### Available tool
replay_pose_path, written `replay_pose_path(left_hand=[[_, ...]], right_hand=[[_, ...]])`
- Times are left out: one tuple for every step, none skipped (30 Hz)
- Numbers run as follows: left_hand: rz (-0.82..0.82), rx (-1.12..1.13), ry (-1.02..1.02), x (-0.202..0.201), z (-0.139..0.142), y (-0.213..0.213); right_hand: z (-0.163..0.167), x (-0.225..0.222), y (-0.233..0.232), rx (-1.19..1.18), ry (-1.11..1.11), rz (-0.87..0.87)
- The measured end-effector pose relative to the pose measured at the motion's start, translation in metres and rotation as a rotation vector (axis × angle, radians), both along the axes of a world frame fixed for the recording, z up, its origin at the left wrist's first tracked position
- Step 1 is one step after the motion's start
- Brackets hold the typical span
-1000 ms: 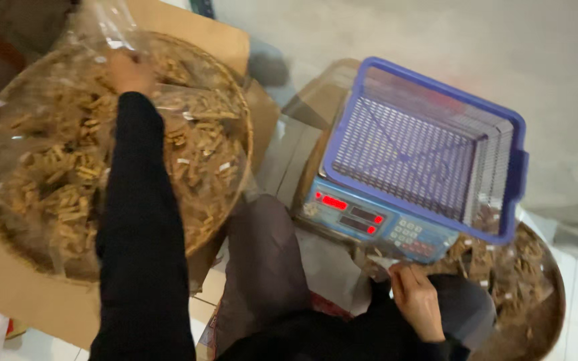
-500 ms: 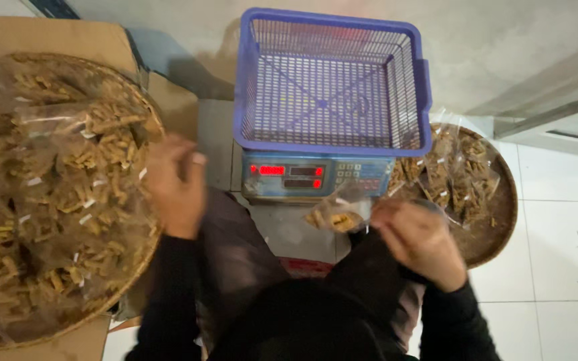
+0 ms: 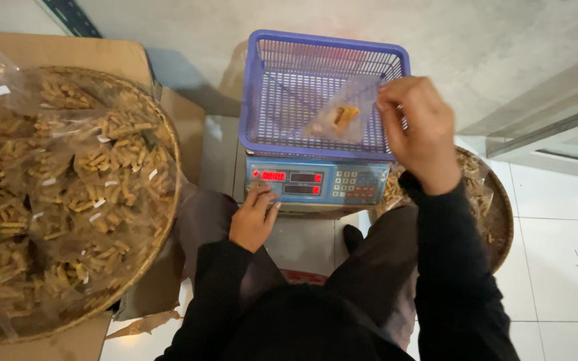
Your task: The person sits on the floor and fills clear plastic bags with dried food pieces taken from large woven baskets. They place each filled bag on a digital scale with a basket on top to weigh it, press the scale buttons, then set filled bags on a round tray beside them.
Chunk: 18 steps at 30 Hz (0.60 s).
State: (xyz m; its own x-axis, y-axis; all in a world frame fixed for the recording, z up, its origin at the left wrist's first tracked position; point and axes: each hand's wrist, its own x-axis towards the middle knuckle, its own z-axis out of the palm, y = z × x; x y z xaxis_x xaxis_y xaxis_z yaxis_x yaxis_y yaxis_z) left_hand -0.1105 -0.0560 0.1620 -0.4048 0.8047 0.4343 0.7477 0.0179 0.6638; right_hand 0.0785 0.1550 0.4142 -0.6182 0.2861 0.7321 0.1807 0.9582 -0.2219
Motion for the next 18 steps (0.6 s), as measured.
replay_pose_path(left_hand=[[-0.001, -0.028, -0.004, 0.000, -0.001, 0.000], [0.000, -0.056, -0.009, 0.000, -0.001, -0.001], [-0.017, -0.063, 0.018, 0.000, -0.001, -0.002], [-0.032, -0.072, 0.045, -0.001, -0.002, -0.002], [-0.047, -0.078, 0.076, -0.001, -0.002, -0.003], [-0.060, -0.081, 0.081, -0.002, -0.003, -0.002], [-0.076, -0.085, 0.085, -0.002, -0.003, -0.002], [-0.093, -0.090, 0.087, -0.002, -0.004, -0.001], [-0.102, -0.107, 0.091, -0.002, -0.005, 0.001], [-0.115, -0.126, 0.094, -0.002, -0.006, 0.002], [-0.129, -0.147, 0.097, -0.002, -0.008, 0.003], [-0.144, -0.151, 0.118, -0.001, -0.010, 0.004], [-0.158, -0.153, 0.141, -0.001, -0.011, 0.006], [-0.169, -0.154, 0.162, 0.000, -0.013, 0.007], [-0.183, -0.187, 0.141, 0.000, -0.015, 0.007], [-0.196, -0.221, 0.120, 0.000, -0.018, 0.007], [-0.209, -0.257, 0.098, 0.000, -0.020, 0.006], [-0.205, -0.273, 0.109, 0.000, -0.022, 0.005]], right_hand=[[-0.011, -0.004, 0.000, 0.015, -0.004, -0.003], [-0.022, -0.008, 0.000, 0.031, -0.008, -0.004], [-0.034, -0.010, -0.002, 0.040, -0.028, -0.026], [-0.046, -0.011, -0.005, 0.049, -0.047, -0.048], [-0.057, -0.012, -0.007, 0.059, -0.063, -0.068], [-0.067, -0.012, -0.010, 0.038, -0.045, -0.063], [-0.075, -0.010, -0.013, 0.015, -0.027, -0.060], [-0.080, -0.007, -0.014, -0.009, -0.013, -0.059], [-0.084, -0.004, -0.013, -0.006, -0.005, -0.069], [-0.085, -0.001, -0.013, -0.005, 0.002, -0.081], [-0.087, 0.002, -0.013, -0.005, 0.010, -0.096], [-0.088, 0.004, -0.014, 0.003, -0.013, -0.102], [-0.087, 0.008, -0.014, 0.013, -0.034, -0.107], [-0.086, 0.011, -0.014, 0.025, -0.056, -0.110], [-0.086, 0.014, -0.013, 0.055, -0.056, -0.125], [-0.086, 0.019, -0.013, 0.083, -0.056, -0.139], [-0.088, 0.025, -0.012, 0.110, -0.056, -0.153], [-0.092, 0.033, -0.011, 0.141, -0.025, -0.185]])
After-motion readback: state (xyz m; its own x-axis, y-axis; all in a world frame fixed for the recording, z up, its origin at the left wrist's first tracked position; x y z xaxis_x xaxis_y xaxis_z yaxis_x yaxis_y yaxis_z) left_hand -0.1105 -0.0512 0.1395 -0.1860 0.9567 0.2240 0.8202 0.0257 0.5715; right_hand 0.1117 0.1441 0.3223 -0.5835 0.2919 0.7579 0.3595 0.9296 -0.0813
